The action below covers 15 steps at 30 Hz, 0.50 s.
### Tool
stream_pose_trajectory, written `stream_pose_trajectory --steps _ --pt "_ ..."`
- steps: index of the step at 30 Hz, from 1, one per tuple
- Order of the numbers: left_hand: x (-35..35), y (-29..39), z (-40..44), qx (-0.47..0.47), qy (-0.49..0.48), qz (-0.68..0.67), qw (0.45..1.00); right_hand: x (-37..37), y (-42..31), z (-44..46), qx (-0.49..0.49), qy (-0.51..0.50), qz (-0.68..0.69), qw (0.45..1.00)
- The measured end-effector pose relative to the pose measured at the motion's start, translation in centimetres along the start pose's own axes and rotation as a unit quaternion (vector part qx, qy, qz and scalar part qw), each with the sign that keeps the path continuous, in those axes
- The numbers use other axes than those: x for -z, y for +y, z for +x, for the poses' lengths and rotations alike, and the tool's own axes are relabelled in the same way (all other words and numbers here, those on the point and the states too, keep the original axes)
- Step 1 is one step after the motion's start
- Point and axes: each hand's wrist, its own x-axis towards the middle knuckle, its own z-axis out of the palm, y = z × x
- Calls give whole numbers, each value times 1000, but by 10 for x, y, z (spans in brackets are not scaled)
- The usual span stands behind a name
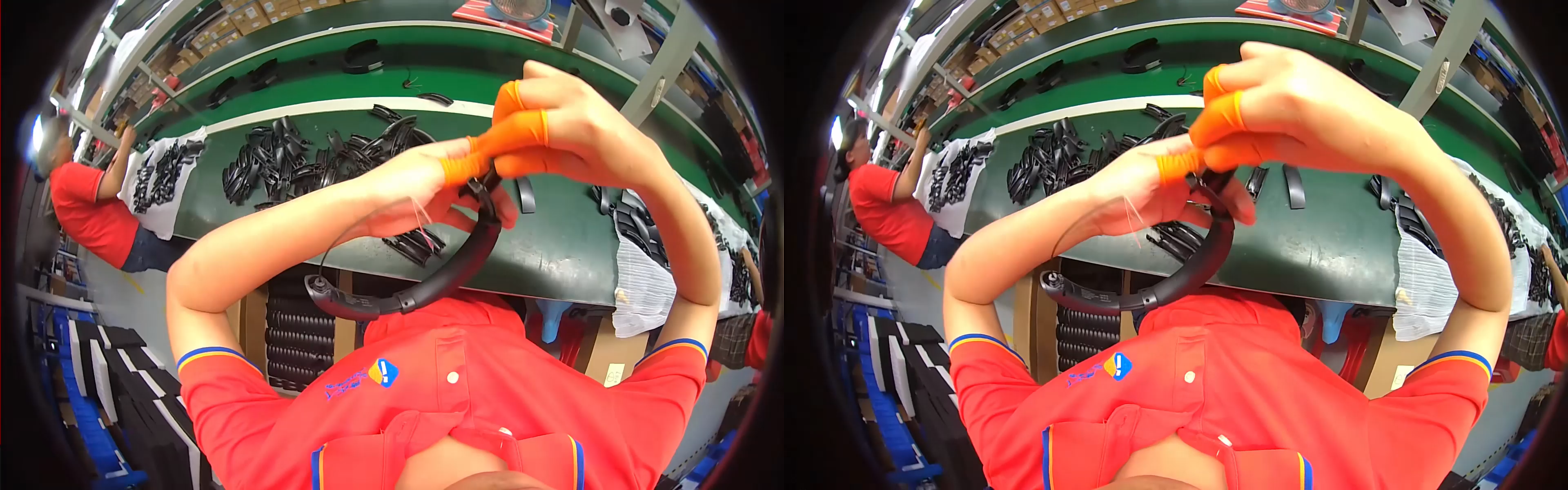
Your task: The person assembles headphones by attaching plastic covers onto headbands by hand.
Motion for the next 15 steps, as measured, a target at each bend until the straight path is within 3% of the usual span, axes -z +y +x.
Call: stream_pose_trajectory --steps 5,7,9,11,12,13,15 --pt "-16 -15 -20 23 -64 7 998 0 -45 -10 -15 -10 8 1000" --pt "-26 -21 -24 49 -106 75 990 -6 -64 -7 38 44 5 998" --pt "-35 -14 -28 65 -170 234 955 -11 -90 -2 93 52 -29 994" --pt "-59 -4 -39 97 -109 314 938 -15 -107 -1 125 45 -36 990" --pt "-65 -4 -44 35 -141 377 915 -13 -114 -2 128 35 -40 990" --pt "-68 -8 -42 37 -140 379 914 -11 -121 -2 131 24 -44 990" --pt "-75 -22 -34 -11 -219 318 922 -8 -122 -7 68 59 -12 996"
